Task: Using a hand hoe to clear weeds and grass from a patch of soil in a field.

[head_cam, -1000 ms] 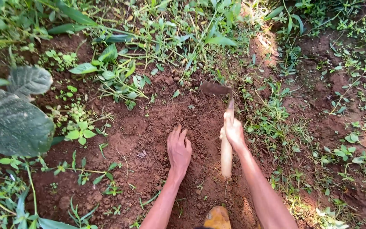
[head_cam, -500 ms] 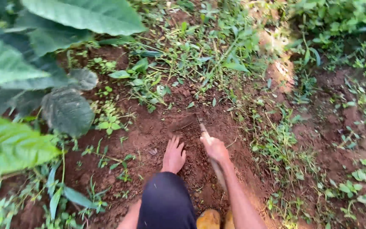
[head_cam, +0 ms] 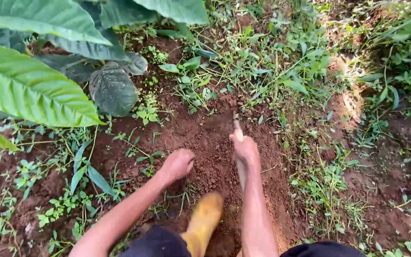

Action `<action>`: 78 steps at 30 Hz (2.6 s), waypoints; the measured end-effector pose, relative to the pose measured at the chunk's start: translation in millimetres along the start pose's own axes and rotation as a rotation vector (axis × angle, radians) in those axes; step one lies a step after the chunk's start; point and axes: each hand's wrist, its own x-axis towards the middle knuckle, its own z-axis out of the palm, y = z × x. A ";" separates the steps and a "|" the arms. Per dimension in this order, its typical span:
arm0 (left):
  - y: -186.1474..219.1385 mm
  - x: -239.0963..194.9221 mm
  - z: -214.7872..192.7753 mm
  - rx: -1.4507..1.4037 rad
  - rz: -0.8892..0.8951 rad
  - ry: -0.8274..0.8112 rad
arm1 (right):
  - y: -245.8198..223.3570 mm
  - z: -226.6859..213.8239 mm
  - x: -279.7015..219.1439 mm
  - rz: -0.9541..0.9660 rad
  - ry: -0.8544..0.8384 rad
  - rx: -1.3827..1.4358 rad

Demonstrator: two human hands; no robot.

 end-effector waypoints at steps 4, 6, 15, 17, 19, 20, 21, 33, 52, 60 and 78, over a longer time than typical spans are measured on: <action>19.0 33.2 -50.7 -0.107 -0.255 0.179 | -64.0 -34.3 -54.9 -0.074 0.058 -0.006; 31.5 56.4 -73.7 -0.320 -0.468 0.501 | -61.6 -40.2 -43.9 -0.192 0.181 0.153; 15.2 206.5 -68.8 -0.512 -0.897 0.825 | -12.9 -48.0 19.2 -0.155 0.408 0.425; 8.7 224.7 -57.9 -0.583 -0.904 0.832 | 6.2 -41.6 32.3 -0.112 0.408 0.415; 1.8 232.9 -24.8 -0.649 -0.935 0.836 | 18.3 -37.2 23.4 -0.064 0.391 0.393; -1.7 236.1 0.5 -0.624 -0.922 0.943 | 17.7 -37.2 10.7 -0.066 0.383 0.324; -8.2 253.8 14.2 -0.598 -0.887 1.072 | 8.8 -40.6 4.9 -0.090 0.384 0.271; 196.1 119.7 -67.8 -1.022 -0.006 0.113 | 7.2 -77.3 6.6 -0.278 0.598 0.375; 21.8 209.6 -98.6 -0.403 -0.234 0.665 | -23.0 19.7 28.6 -0.161 0.234 0.342; -25.1 266.1 -68.5 -0.779 -0.576 0.524 | -32.5 25.2 32.4 -0.051 0.219 0.376; 172.1 163.4 15.4 -0.769 0.403 0.019 | -60.0 -66.1 0.0 -0.235 0.744 0.081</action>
